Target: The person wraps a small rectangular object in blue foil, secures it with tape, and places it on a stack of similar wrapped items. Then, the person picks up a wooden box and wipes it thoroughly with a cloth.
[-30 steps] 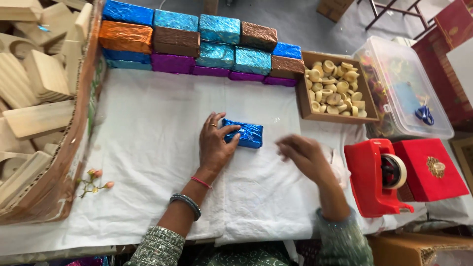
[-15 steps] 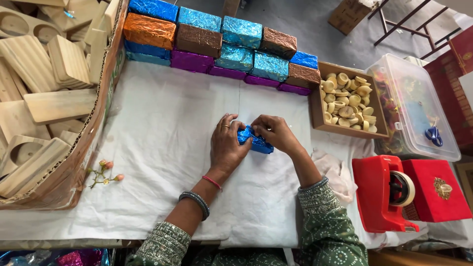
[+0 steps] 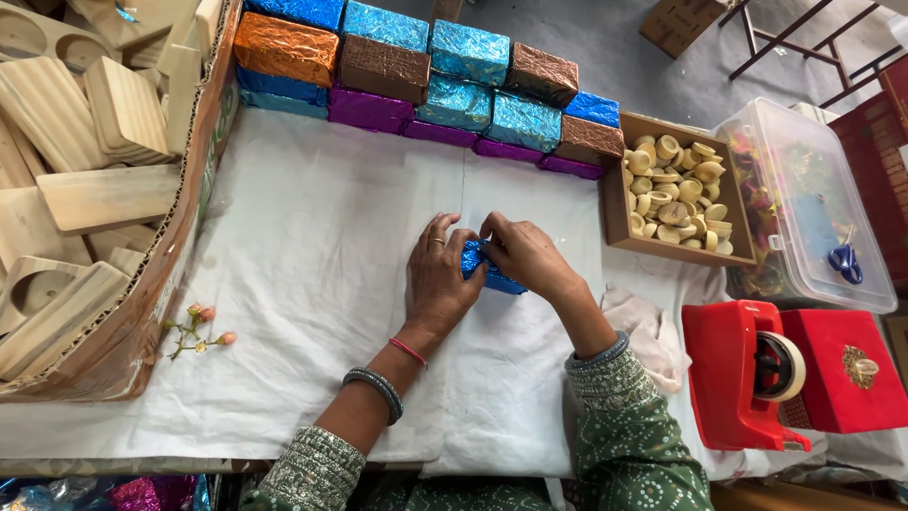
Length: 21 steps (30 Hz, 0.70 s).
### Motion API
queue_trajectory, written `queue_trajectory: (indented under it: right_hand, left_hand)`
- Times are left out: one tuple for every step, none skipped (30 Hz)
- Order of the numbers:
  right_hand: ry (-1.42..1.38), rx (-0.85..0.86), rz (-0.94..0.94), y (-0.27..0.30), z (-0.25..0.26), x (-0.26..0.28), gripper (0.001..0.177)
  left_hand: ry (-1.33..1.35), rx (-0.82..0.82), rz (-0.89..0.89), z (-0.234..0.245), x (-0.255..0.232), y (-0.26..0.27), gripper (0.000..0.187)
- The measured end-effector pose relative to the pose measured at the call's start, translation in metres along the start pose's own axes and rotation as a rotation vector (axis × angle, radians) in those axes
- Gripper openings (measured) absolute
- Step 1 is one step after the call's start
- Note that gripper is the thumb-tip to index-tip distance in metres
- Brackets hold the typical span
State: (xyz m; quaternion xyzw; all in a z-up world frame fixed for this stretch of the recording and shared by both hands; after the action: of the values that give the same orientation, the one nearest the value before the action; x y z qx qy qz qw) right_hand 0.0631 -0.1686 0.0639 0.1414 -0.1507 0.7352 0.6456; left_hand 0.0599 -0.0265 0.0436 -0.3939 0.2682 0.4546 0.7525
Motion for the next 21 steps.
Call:
queue_trajectory:
  right_hand:
    - [-0.002,0.002,-0.002,-0.001,0.000,0.000,0.018]
    - [0.055,0.022,-0.021,-0.002,0.000,-0.002,0.022]
    - [0.112,0.043,-0.039,-0.003,-0.001,-0.004,0.025]
    - [0.112,0.042,-0.041,-0.003,-0.001,-0.007,0.025]
    - [0.166,0.031,-0.060,-0.002,-0.001,-0.011,0.031]
    - [0.221,0.019,-0.076,-0.003,0.000,-0.015,0.037]
    - [0.221,0.018,-0.074,-0.002,-0.001,-0.020,0.037]
    - [0.243,-0.009,-0.123,0.000,-0.001,-0.028,0.046]
    - [0.265,-0.036,-0.172,0.003,-0.001,-0.037,0.054]
    - [0.266,-0.042,-0.173,0.003,-0.001,-0.034,0.054]
    - [0.259,-0.056,-0.241,0.006,0.002,-0.036,0.060]
    - [0.251,-0.072,-0.307,0.008,0.004,-0.038,0.067]
    - [0.250,-0.078,-0.307,0.011,0.004,-0.038,0.067]
    - [0.223,-0.153,-0.307,0.015,0.007,-0.037,0.069]
    - [0.196,-0.227,-0.306,0.019,0.011,-0.036,0.071]
    - [0.194,-0.241,-0.307,0.024,0.001,-0.052,0.071]
    - [0.043,-0.355,-0.289,0.029,-0.003,-0.067,0.064]
    - [-0.107,-0.462,-0.265,0.035,-0.009,-0.083,0.059]
    - [-0.107,-0.469,-0.262,0.041,-0.007,-0.085,0.059]
    - [-0.203,-0.487,-0.319,0.050,-0.008,-0.092,0.055]
    - [-0.300,-0.504,-0.376,0.059,-0.009,-0.100,0.052]
  left_hand:
    - [-0.001,0.003,0.002,0.000,0.001,0.000,0.045]
    - [-0.009,0.015,-0.004,0.000,0.001,-0.001,0.038]
    - [-0.016,0.026,-0.010,-0.001,0.001,-0.001,0.030]
    - [-0.015,0.027,-0.010,-0.001,0.001,-0.002,0.030]
    - [-0.009,0.034,-0.003,-0.001,0.002,-0.002,0.030]
    - [-0.005,0.038,0.006,0.000,0.003,-0.003,0.030]
    - [-0.005,0.036,0.006,-0.001,0.004,-0.003,0.030]
    - [-0.012,0.033,-0.001,-0.002,0.005,-0.002,0.029]
    - [-0.018,0.029,-0.008,-0.002,0.005,-0.001,0.029]
    - [-0.018,0.028,-0.013,-0.004,0.007,-0.001,0.029]
    - [-0.008,0.020,-0.021,-0.004,0.007,-0.001,0.029]
    - [0.001,0.012,-0.029,-0.005,0.007,-0.001,0.028]
    - [0.000,0.010,-0.035,-0.004,0.005,-0.001,0.028]
    - [0.001,0.015,-0.029,-0.003,0.005,-0.001,0.029]
    - [0.001,0.020,-0.023,-0.003,0.005,0.000,0.029]
    - [-0.002,0.019,-0.036,-0.004,0.005,-0.001,0.029]
    - [0.010,0.020,-0.032,-0.004,0.007,-0.001,0.029]
    - [0.024,0.020,-0.022,-0.006,0.009,-0.001,0.029]
    - [0.022,0.016,-0.029,-0.007,0.011,-0.003,0.029]
    - [0.023,0.014,-0.049,-0.009,0.012,-0.002,0.030]
    - [0.024,0.012,-0.070,-0.012,0.014,-0.001,0.032]
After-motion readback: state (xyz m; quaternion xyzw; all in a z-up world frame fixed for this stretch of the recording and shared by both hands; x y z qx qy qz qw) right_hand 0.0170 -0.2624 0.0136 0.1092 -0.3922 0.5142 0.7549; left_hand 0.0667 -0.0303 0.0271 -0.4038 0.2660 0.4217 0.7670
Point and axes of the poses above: each hand's wrist, its own y-axis away from the middle knuckle, its own z-axis out of the back of the hand, x = y × z, the point moved 7 cm from there along -y, towards the middle knuckle, and after that the axes turned 2 degrees about -x, right-handed, at the moved point
